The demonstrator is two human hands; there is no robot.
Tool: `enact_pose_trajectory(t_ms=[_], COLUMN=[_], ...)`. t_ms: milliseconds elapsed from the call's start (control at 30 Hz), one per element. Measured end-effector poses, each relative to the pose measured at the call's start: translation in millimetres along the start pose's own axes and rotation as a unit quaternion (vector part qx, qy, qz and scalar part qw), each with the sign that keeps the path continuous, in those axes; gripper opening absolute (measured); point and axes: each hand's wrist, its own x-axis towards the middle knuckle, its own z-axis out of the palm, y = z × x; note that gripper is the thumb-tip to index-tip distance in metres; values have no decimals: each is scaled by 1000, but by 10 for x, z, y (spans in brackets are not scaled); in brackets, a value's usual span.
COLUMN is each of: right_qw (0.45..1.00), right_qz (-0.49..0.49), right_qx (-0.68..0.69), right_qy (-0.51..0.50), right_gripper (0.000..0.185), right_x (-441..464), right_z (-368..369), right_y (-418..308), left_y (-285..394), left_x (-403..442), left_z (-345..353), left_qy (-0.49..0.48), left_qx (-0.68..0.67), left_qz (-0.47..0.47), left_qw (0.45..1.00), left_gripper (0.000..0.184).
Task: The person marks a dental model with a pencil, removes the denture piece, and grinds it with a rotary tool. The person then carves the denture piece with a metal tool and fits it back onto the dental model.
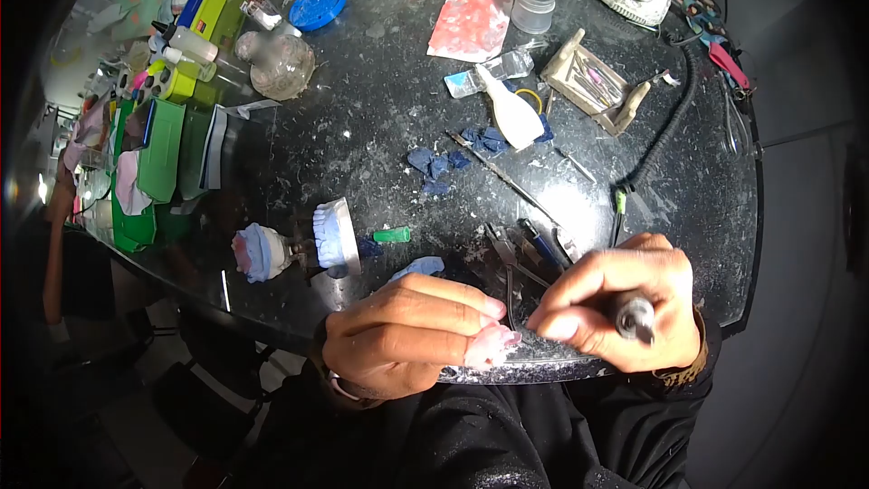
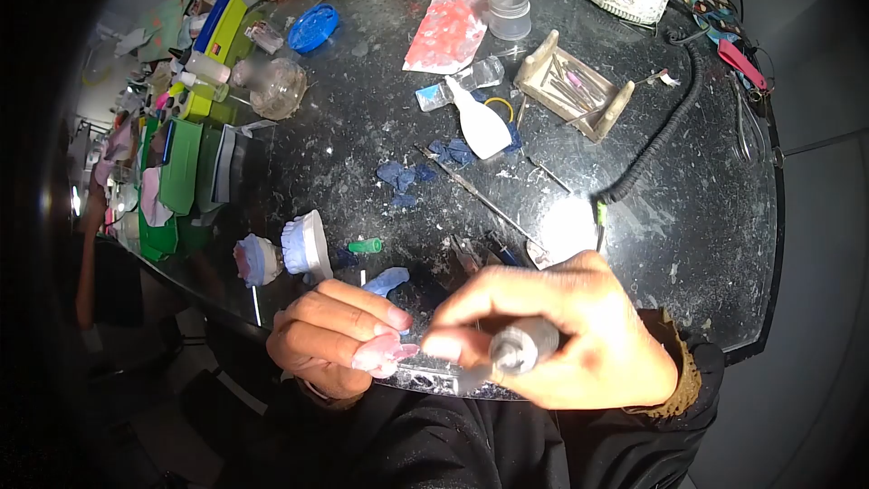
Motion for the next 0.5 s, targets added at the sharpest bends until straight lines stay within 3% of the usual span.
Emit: enact_pose_trajectory(t_ms=[100, 233, 367, 500], right_qw=[997, 989, 967, 961], right_qz=[-35, -140, -219, -216], right_qx=[-28, -34, -132, -174], right_qy=[-55, -6, 6, -14], right_gripper=[17, 16, 19, 23], right_x=[27, 10, 55, 30], right_z=[-37, 29, -3, -41], right_y=[-49, 125, 137, 100], left_y=[-5, 2, 17, 11], left_x=[-11, 3, 16, 36], left_z=[-8, -10, -27, -63], left_qy=[0, -12, -5, -18], left_qx=[-3, -1, 14, 13], left_qz=[4, 8, -9, -14], left_qw=[1000, 1000, 1000, 1000], left_gripper=[24, 23, 22, 27])
